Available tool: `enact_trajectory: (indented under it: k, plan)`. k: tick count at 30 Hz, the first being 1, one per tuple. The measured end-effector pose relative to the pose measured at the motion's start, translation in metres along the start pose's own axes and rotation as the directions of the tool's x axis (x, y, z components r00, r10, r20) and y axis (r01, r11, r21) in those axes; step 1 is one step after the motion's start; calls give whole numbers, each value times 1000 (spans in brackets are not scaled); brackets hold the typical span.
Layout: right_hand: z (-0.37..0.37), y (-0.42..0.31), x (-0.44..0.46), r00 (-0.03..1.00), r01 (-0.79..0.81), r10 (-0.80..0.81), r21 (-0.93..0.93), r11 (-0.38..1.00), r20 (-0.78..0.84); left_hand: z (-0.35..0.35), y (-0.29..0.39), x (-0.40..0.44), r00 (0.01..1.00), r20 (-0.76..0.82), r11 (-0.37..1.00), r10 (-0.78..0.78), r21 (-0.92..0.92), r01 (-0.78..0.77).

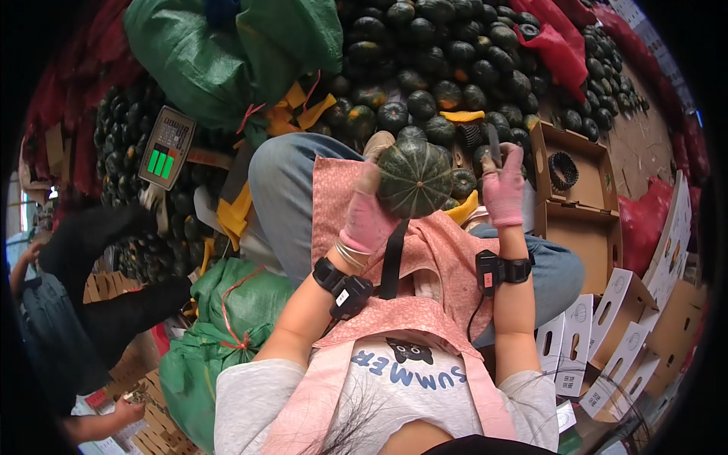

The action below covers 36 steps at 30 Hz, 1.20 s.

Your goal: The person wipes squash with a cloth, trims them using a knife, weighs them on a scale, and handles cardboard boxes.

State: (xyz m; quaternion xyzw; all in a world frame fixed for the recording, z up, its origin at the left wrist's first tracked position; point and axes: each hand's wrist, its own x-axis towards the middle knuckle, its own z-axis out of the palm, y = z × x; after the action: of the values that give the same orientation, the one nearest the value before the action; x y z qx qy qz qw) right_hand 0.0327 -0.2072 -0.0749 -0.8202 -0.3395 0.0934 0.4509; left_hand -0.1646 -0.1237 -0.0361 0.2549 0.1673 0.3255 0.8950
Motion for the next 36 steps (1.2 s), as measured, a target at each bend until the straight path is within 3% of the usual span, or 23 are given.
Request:
enact_trajectory:
  k: [2, 5, 8, 9, 12, 14, 15, 16, 18, 20, 23, 27, 28, 30, 32, 34, 36]
  plan:
    - [-8, -9, 2, 1000, 12, -11, 196, 981, -6, -4, -2, -5, 998, -3, 996, 64, 60, -64]
    - [-8, -9, 8, 968, 239, -214, 223, 945, -129, -2, -6, -9, 985, -86, 976, 147, 172, -131]
    - [-19, -4, 11, 981, 171, -175, -51, 984, -89, -1, -7, -6, 953, 43, 849, 298, 445, -286]
    - [-20, -2, 15, 993, 107, -113, -149, 983, -34, 0, -6, -7, 951, -4, 788, 309, 561, -254]
    - [-14, -9, 3, 999, 12, -20, 225, 974, 32, 7, -3, -8, 899, 76, 476, 430, 828, -298]
    - [-5, -26, -16, 953, 236, -295, 431, 871, 73, 0, -7, -8, 898, 76, 362, 434, 898, -252]
    - [-6, -42, -24, 888, 433, -460, 301, 850, 19, -4, -8, -8, 896, 74, 301, 437, 927, -224]
    - [-7, -56, -30, 789, 608, -614, 159, 778, -11, -7, -10, -8, 886, 85, 268, 455, 936, -227]
    - [2, -56, -37, 891, 411, -448, 286, 866, 73, -10, -15, -8, 870, 103, 203, 482, 953, -225]
    - [7, -60, -41, 920, 300, -362, 328, 896, 148, -11, -20, -8, 869, 68, 260, 490, 940, -220]
    - [9, -66, -44, 908, 285, -349, 271, 920, 231, -15, -22, -5, 868, 38, 332, 494, 915, -229]
    - [37, -29, -36, 962, 257, -270, 216, 942, 34, -13, -21, -7, 850, 77, 301, 521, 915, -268]
    - [35, -28, -26, 939, 344, -343, 30, 939, -38, -13, -20, -7, 847, 102, 299, 522, 908, -294]
    - [29, -27, -23, 964, 256, -256, -9, 967, -76, -10, -17, -7, 834, 163, 202, 527, 929, -310]
    - [18, -52, -28, 932, 360, -350, 110, 927, -99, -10, -17, -6, 822, 217, 114, 526, 940, -321]
    - [9, -65, -35, 853, 515, -522, 150, 844, 9, -15, -16, -3, 813, 268, 25, 518, 945, -327]
    - [3, -78, -39, 799, 565, -592, 203, 800, 106, -22, -16, -1, 756, 386, -100, 529, 913, -396]
